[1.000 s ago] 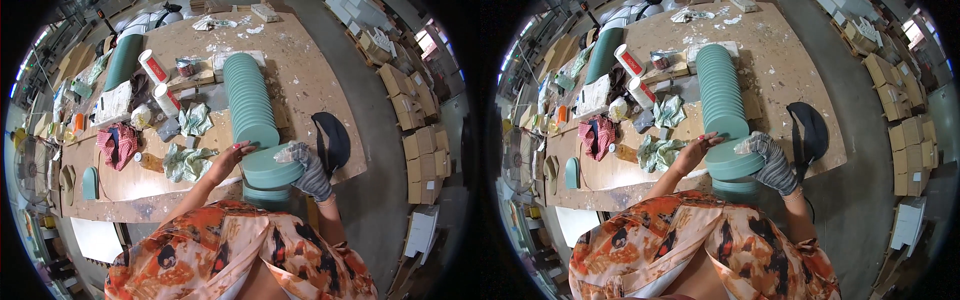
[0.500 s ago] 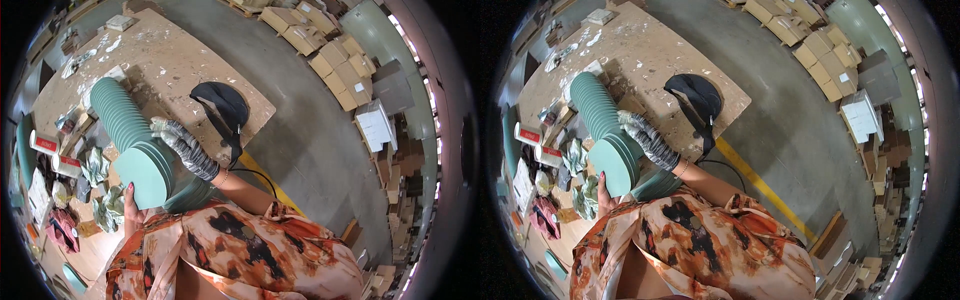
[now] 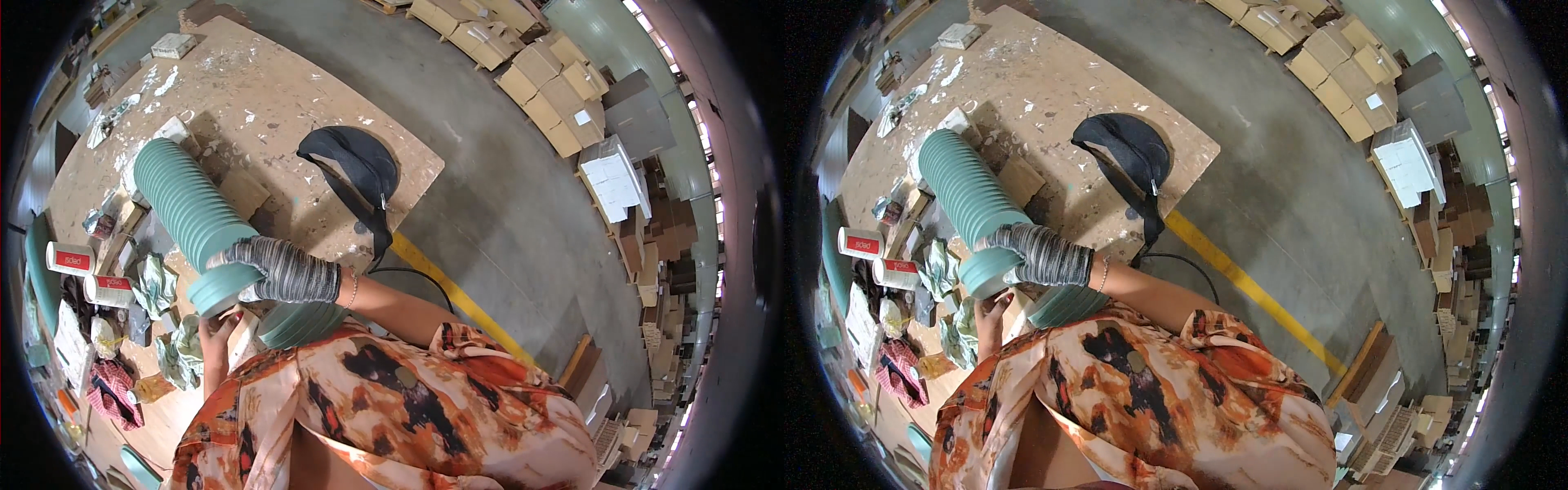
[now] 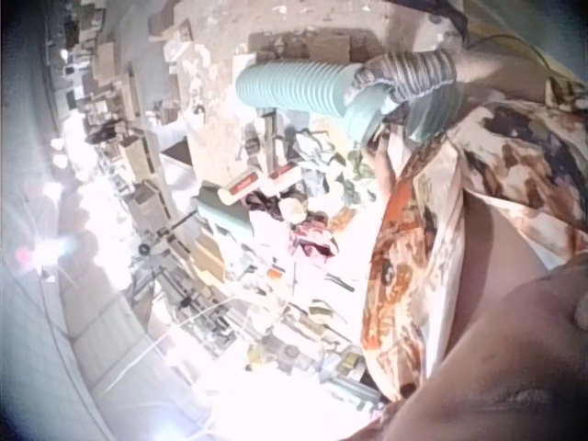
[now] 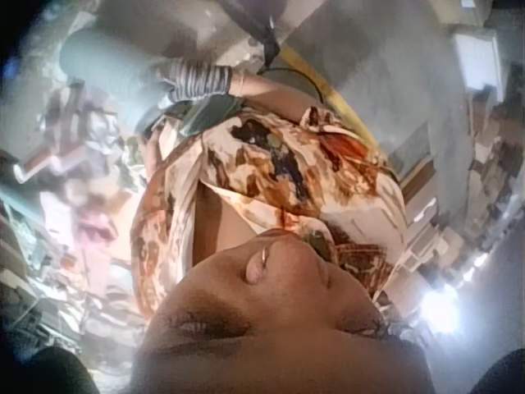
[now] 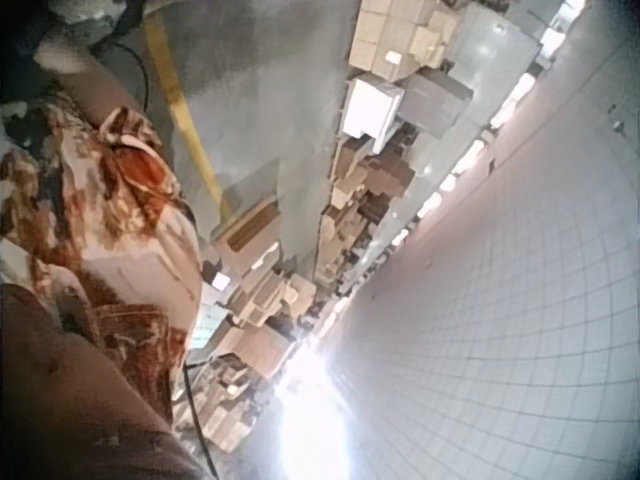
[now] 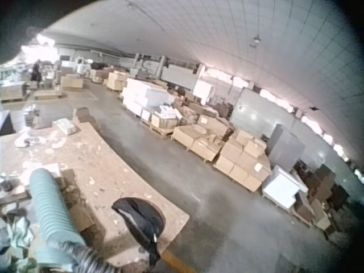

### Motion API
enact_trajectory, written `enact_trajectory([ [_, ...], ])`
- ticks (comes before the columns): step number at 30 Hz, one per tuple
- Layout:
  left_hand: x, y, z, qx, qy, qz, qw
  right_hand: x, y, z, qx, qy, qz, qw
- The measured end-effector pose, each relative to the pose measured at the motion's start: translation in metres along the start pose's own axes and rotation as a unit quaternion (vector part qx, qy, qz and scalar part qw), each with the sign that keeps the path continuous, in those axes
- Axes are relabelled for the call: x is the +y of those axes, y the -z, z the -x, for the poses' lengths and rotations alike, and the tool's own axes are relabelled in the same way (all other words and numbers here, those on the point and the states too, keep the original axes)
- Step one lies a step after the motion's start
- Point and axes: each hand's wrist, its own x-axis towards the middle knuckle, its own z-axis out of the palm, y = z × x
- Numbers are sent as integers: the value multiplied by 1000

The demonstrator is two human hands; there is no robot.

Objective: The person stacks green circular parts and wipes them with a cloth.

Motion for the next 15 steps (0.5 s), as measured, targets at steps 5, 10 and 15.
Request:
enact_trajectory([
  [5,9,2,11,80,-211,-324,919,22,-17,5,-73,8,107,992],
  [10,7,-29,7,61,-276,-348,894,55,-35,8,-117,-22,63,991],
  [15,-15,-25,-10,98,-258,-331,903,57,-38,-9,-101,-39,167,980],
])
